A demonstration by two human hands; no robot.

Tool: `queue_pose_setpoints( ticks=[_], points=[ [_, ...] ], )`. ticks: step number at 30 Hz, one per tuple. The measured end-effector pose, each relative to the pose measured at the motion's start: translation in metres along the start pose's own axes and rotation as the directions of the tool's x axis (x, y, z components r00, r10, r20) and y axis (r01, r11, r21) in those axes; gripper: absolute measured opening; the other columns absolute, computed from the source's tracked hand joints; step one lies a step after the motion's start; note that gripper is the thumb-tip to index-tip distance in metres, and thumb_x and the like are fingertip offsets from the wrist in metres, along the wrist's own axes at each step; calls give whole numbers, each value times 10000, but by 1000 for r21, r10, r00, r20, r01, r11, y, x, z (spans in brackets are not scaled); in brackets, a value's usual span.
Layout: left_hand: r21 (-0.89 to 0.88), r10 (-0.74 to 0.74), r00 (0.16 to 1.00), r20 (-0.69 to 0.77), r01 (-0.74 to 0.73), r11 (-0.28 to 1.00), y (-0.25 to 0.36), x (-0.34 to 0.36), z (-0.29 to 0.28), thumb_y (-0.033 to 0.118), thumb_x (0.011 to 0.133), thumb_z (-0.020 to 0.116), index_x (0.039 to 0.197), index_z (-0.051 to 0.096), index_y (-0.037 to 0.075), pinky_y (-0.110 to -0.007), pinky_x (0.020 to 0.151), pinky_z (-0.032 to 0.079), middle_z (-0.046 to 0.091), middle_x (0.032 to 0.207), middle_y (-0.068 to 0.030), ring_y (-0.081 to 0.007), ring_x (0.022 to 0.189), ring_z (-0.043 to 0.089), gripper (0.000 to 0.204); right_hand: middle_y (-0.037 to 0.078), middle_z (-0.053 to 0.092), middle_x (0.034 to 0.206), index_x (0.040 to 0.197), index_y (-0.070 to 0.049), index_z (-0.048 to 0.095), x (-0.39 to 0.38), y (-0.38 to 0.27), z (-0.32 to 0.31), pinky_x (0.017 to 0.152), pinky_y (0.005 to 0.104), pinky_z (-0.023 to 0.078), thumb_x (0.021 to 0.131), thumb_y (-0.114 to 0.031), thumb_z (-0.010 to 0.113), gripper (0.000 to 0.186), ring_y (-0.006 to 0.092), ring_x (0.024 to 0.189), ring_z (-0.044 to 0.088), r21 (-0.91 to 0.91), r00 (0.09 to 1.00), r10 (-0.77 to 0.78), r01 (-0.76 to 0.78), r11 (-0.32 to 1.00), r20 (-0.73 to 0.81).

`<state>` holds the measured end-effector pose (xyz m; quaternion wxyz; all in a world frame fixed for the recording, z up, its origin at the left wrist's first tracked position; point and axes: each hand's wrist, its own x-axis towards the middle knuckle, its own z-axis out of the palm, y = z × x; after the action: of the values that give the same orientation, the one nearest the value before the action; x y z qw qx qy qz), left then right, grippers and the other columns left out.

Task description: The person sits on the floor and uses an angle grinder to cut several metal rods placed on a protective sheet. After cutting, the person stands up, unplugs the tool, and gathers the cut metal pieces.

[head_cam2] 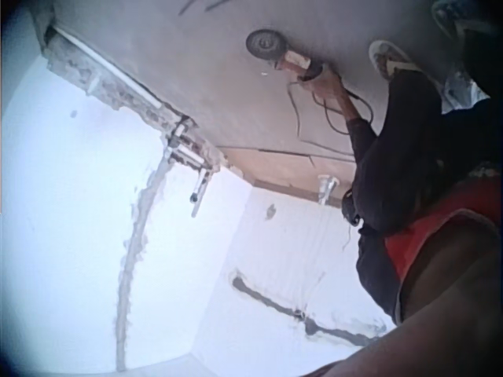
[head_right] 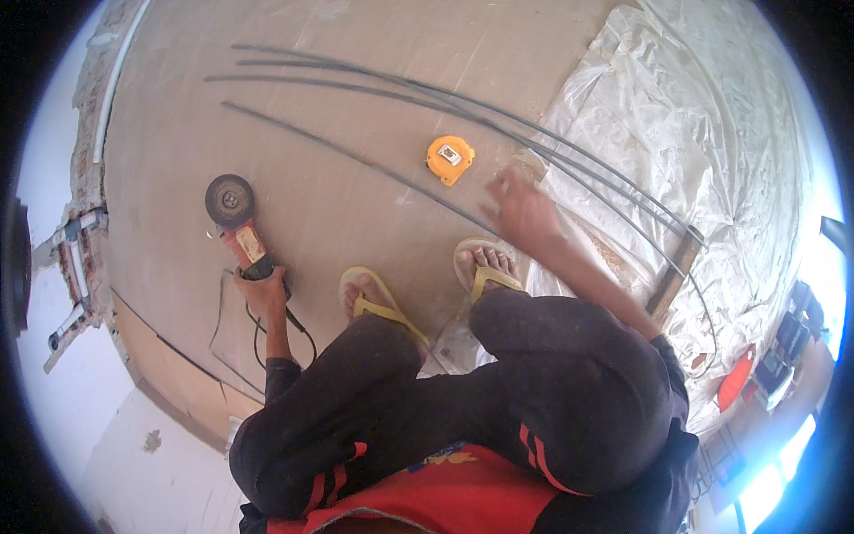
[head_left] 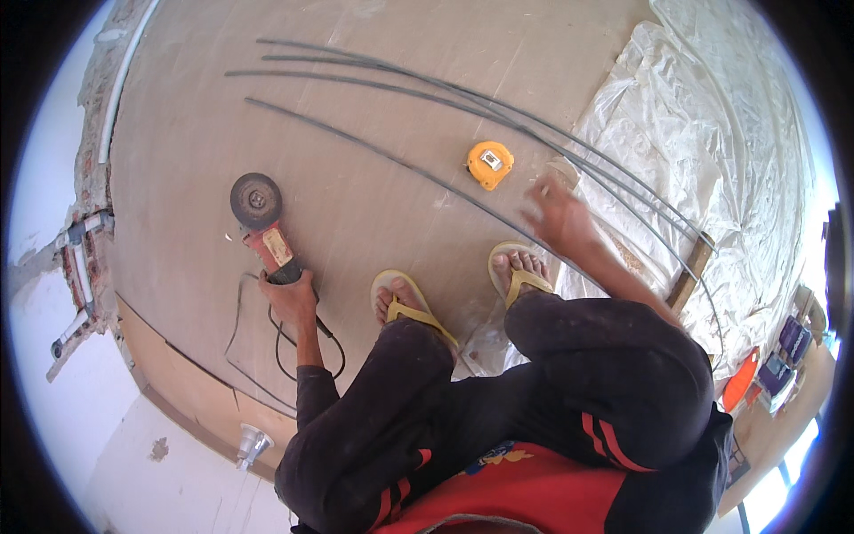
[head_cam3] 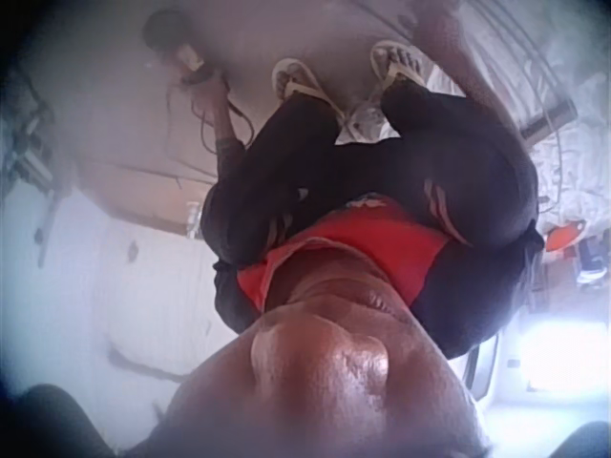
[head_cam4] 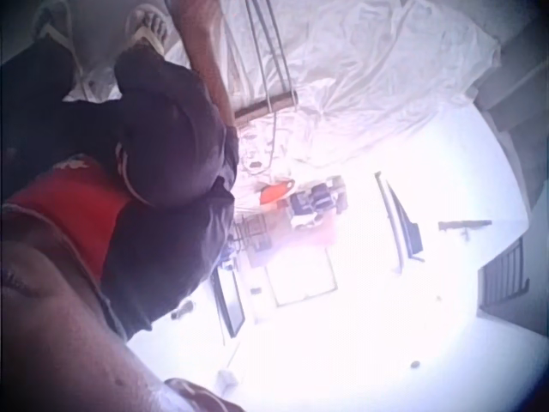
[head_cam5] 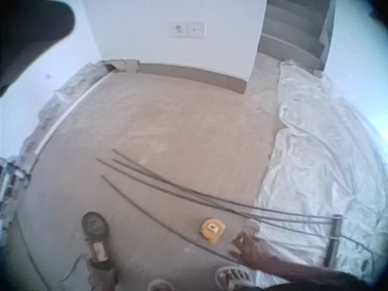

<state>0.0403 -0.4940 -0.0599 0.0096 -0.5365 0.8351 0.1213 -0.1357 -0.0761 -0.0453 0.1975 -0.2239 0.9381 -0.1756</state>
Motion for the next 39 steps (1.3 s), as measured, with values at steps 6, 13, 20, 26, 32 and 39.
queue_pose_setpoints(
  ticks=[6,13,20,26,32,39],
  points=[
    [82,46,999,-7,-45,996,19,-11,-8,257,629,776,1323,386,10,-492,890,467,476,1290,-210,-396,1099,561,834,153,494,1106,991,-25,579,-26,-16,37,698,444,535,815,-103,658,208,346,883,633,67,983,73,-85,994,171],
    [214,127,992,-1,-124,969,7,-15,-15,284,680,805,1380,334,14,-490,987,413,317,1379,-292,-458,1245,412,886,202,480,1121,1008,-4,555,-28,-20,-17,679,479,521,788,37,588,226,410,810,615,389,999,-34,36,921,-12],
    [171,151,988,-30,-143,975,20,-38,-32,250,741,771,1390,315,-15,-500,1041,349,269,1389,-325,-463,1297,330,837,213,475,1137,1027,-10,560,86,3,-63,682,496,523,814,48,502,229,428,787,620,96,959,-149,176,980,-240],
    [28,290,953,-87,-289,957,46,-53,-36,193,763,742,1374,314,-44,-493,1060,304,283,1389,-314,-448,1309,306,783,201,450,1198,1068,-25,575,153,22,-30,750,480,537,859,-39,549,211,424,812,631,7,967,-175,179,984,-188],
    [-122,408,911,-56,-412,903,66,-54,-39,150,768,721,1365,321,-44,-481,1052,316,324,1375,-275,-432,1292,335,745,172,446,1202,1094,-47,574,139,36,-17,849,446,523,895,-148,592,225,365,1064,568,-57,962,-166,157,986,-216],
    [-233,517,855,25,-498,835,91,-61,-26,132,772,712,1359,329,-42,-469,1037,335,386,1327,-267,-426,1247,386,722,181,444,1174,1115,40,516,133,16,-12,896,411,515,890,-192,605,335,329,1106,537,-186,985,-159,144,972,-71]
  ],
)
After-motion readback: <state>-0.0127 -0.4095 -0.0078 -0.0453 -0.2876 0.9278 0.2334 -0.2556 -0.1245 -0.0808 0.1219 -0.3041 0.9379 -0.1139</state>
